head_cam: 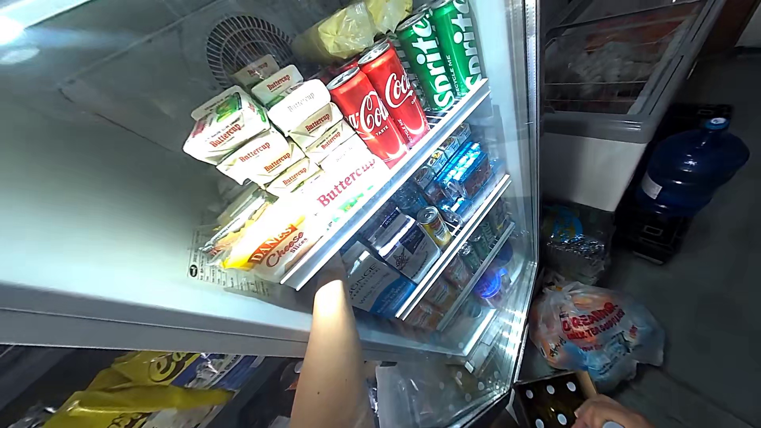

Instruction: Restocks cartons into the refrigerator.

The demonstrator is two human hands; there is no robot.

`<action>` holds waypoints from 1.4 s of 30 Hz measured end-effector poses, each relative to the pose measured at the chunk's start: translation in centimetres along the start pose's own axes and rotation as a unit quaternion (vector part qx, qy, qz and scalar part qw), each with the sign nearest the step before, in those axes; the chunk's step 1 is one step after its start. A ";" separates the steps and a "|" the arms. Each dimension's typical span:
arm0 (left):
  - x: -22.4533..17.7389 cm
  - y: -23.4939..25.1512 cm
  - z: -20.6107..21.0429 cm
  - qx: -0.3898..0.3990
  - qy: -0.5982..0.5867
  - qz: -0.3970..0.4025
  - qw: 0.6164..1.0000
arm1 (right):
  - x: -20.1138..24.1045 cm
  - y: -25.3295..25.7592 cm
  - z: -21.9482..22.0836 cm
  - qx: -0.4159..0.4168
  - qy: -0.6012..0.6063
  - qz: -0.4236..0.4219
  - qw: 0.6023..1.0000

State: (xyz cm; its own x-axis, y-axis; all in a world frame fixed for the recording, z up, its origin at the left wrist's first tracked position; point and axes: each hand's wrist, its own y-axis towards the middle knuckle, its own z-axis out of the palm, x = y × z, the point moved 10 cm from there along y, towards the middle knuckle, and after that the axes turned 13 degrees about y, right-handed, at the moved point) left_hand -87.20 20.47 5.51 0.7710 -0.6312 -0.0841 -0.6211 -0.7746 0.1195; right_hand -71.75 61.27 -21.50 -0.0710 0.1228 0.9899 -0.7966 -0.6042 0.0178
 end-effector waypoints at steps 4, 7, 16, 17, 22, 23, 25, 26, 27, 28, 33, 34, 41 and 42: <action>0.3 0.9 0.6 0.001 0.014 0.016 1.000 | 0.4 -0.2 -0.1 -0.003 -0.002 -0.010 1.000; 0.0 0.8 0.4 -0.005 0.039 0.022 0.999 | 0.4 -0.5 -0.1 -0.003 -0.010 -0.009 1.000; 0.2 3.1 1.1 -0.024 -0.014 0.006 1.000 | 0.2 -1.0 0.2 0.006 -0.015 0.008 1.000; 0.1 2.7 1.0 -0.019 -0.016 0.018 1.000 | 0.2 -1.0 0.3 0.007 -0.015 0.006 1.000; -0.3 0.3 -0.3 -0.030 0.001 0.033 0.999 | 0.4 -1.2 0.4 -0.002 -0.002 -0.007 1.000; -0.2 0.2 -0.4 -0.037 -0.004 0.030 0.999 | 0.3 -1.3 0.4 -0.004 0.001 -0.009 1.000; -0.2 0.1 -0.3 -0.024 0.003 0.026 0.999 | 0.3 -1.3 0.3 -0.009 0.003 -0.007 1.000; -0.3 0.1 -0.1 -0.009 0.017 0.028 0.999 | 0.3 -1.4 0.2 -0.012 0.003 -0.008 1.000; -0.3 0.2 0.0 -0.004 0.019 0.030 0.999 | 0.3 -1.4 0.2 -0.013 0.004 -0.007 1.000; -0.3 0.4 0.0 -0.014 0.005 0.027 1.000 | 0.3 -1.4 0.2 -0.012 0.005 -0.005 1.000; -0.5 0.9 0.0 -0.026 0.011 0.029 0.999 | 0.4 -1.6 -0.3 -0.017 0.016 -0.015 1.000; -0.4 0.9 0.2 -0.011 0.027 0.026 0.999 | 0.5 -1.6 -0.3 -0.017 0.017 -0.018 1.000; -2.0 -5.3 -2.9 -0.130 -0.021 0.130 0.983 | 1.4 -1.9 -0.6 -0.027 0.018 -0.022 0.999; -2.6 -9.3 -4.6 -0.057 -0.054 0.115 0.990 | 1.5 -1.9 -0.6 -0.026 0.022 -0.026 0.999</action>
State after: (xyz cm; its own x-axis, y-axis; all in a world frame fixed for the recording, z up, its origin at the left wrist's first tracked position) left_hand -82.74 29.50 9.11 0.5875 -0.7960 -0.1457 -0.7544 -0.6038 0.2574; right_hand -70.69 63.11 -20.17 -0.0553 0.1883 0.9806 -0.8296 -0.5552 0.0598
